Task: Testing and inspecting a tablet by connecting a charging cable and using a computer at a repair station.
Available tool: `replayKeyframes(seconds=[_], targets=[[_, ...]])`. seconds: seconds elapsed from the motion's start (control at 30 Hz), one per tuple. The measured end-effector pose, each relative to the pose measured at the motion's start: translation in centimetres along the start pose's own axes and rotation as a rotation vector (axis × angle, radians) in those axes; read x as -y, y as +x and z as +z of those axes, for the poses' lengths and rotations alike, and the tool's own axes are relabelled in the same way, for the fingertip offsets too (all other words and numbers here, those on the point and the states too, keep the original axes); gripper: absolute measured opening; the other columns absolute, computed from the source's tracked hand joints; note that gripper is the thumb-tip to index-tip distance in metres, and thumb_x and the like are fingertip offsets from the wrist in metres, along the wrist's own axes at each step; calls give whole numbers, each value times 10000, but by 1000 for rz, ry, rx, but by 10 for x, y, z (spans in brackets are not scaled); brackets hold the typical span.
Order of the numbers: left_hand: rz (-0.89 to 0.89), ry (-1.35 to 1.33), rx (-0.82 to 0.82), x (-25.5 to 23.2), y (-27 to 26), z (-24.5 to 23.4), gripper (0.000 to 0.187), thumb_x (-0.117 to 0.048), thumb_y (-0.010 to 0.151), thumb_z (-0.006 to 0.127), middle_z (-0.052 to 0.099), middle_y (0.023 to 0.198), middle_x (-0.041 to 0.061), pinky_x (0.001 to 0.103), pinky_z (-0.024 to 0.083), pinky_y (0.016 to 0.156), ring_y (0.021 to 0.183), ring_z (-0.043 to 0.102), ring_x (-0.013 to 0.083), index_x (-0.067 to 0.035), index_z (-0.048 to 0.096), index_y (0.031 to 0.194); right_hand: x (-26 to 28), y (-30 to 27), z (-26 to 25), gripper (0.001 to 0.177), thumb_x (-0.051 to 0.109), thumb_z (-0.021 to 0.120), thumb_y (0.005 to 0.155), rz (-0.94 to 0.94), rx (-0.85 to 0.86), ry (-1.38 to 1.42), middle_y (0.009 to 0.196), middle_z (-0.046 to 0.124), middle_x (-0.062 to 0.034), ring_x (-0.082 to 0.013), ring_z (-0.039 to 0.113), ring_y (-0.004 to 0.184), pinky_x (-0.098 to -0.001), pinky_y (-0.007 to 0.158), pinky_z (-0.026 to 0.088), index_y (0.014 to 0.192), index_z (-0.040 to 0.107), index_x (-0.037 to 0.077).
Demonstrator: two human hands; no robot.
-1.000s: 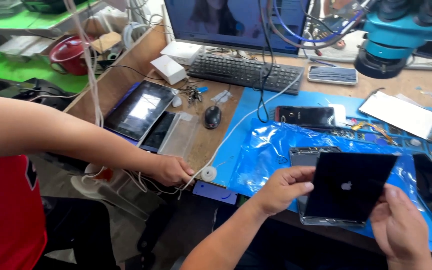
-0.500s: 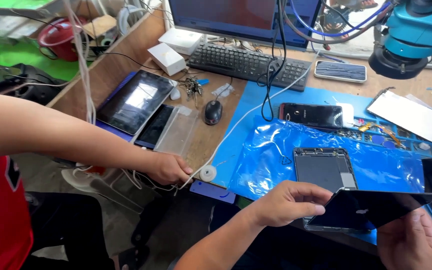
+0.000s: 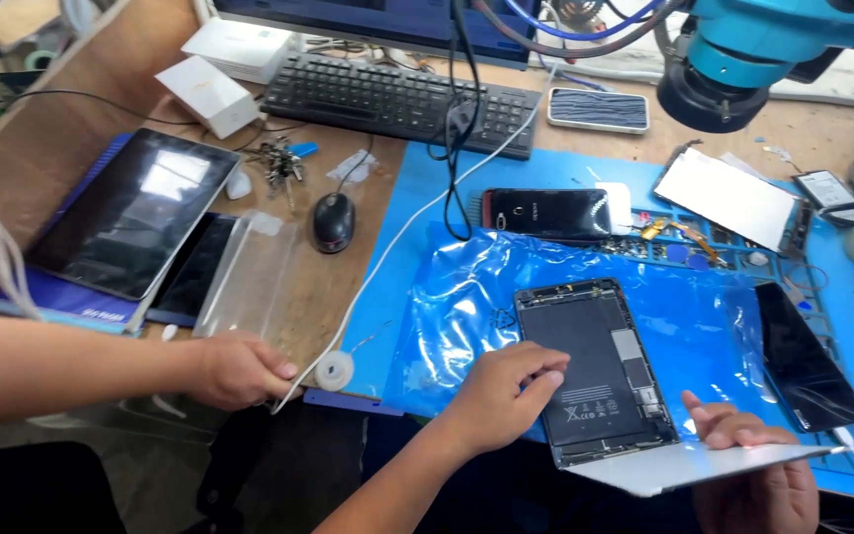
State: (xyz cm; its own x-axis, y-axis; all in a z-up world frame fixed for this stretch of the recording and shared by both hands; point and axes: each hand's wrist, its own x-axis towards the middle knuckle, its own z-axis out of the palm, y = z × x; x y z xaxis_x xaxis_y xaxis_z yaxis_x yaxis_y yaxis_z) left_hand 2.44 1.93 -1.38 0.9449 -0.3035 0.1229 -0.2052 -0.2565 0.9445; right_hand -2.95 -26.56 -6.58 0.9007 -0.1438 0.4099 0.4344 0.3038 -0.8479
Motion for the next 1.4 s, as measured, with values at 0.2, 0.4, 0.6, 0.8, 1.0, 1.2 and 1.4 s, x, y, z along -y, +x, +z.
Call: replayKeyframes(seconds=[0.2, 0.4, 0.6, 0.8, 1.0, 1.2, 1.4], targets=[[360, 398, -122, 22, 6, 22, 214, -72, 974, 630, 618, 867, 72, 379, 490, 572, 759, 592, 275, -67, 744, 1155, -17, -7, -55, 256, 299, 495, 1182, 63, 174, 43, 1144, 698, -87, -332, 616, 1237, -710, 1268, 334, 1306, 642, 130], [224, 704, 379, 8, 37, 39, 371, -75, 937, 527, 547, 792, 117, 478, 418, 496, 703, 518, 331, -105, 645, 1287, -59, -1, -123, 574, 609, 664, 1181, -19, 487, 234, 1250, 672, -182, -445, 522, 1341, -804, 1232, 197, 1428, 615, 93], [200, 750, 476, -3, 54, 55, 190, -128, 934, 546, 647, 829, 103, 476, 476, 495, 698, 602, 334, -97, 668, 1077, -69, 2, -137, 562, 569, 683, 1168, -25, 592, 268, 1209, 671, -185, -440, 498, 1353, -760, 1225, 175, 1443, 594, 87], [167, 779, 465, -14, 60, 61, 221, -96, 915, 545, 651, 802, 106, 468, 479, 459, 686, 630, 340, -95, 666, 1100, -73, 3, -146, 580, 566, 756, 1127, -7, 648, 255, 1203, 663, -184, -432, 495, 1361, -738, 1225, 168, 1446, 582, 114], [182, 762, 407, -14, 56, 65, 280, -110, 918, 549, 646, 816, 119, 473, 470, 454, 703, 622, 341, -89, 632, 1185, -85, 1, -163, 469, 365, 764, 1099, 24, 649, 290, 1256, 671, -196, -437, 497, 1366, -758, 1227, 142, 1442, 581, 102], [196, 688, 383, -13, 53, 64, 365, -125, 907, 492, 641, 811, 106, 520, 462, 471, 709, 644, 377, -101, 646, 1236, -53, -2, -117, 358, 225, 632, 1114, 60, 487, 329, 1311, 669, -241, -460, 558, 1328, -752, 1231, 267, 1409, 609, 22], [119, 706, 489, -19, 57, 60, 573, -124, 983, 414, 672, 856, 129, 450, 354, 386, 624, 617, 357, -136, 442, 1555, -84, 15, -190, 521, 389, 666, 1115, 151, 679, 249, 1471, 564, -219, -475, 513, 1414, -786, 1238, 330, 1521, 494, 111]])
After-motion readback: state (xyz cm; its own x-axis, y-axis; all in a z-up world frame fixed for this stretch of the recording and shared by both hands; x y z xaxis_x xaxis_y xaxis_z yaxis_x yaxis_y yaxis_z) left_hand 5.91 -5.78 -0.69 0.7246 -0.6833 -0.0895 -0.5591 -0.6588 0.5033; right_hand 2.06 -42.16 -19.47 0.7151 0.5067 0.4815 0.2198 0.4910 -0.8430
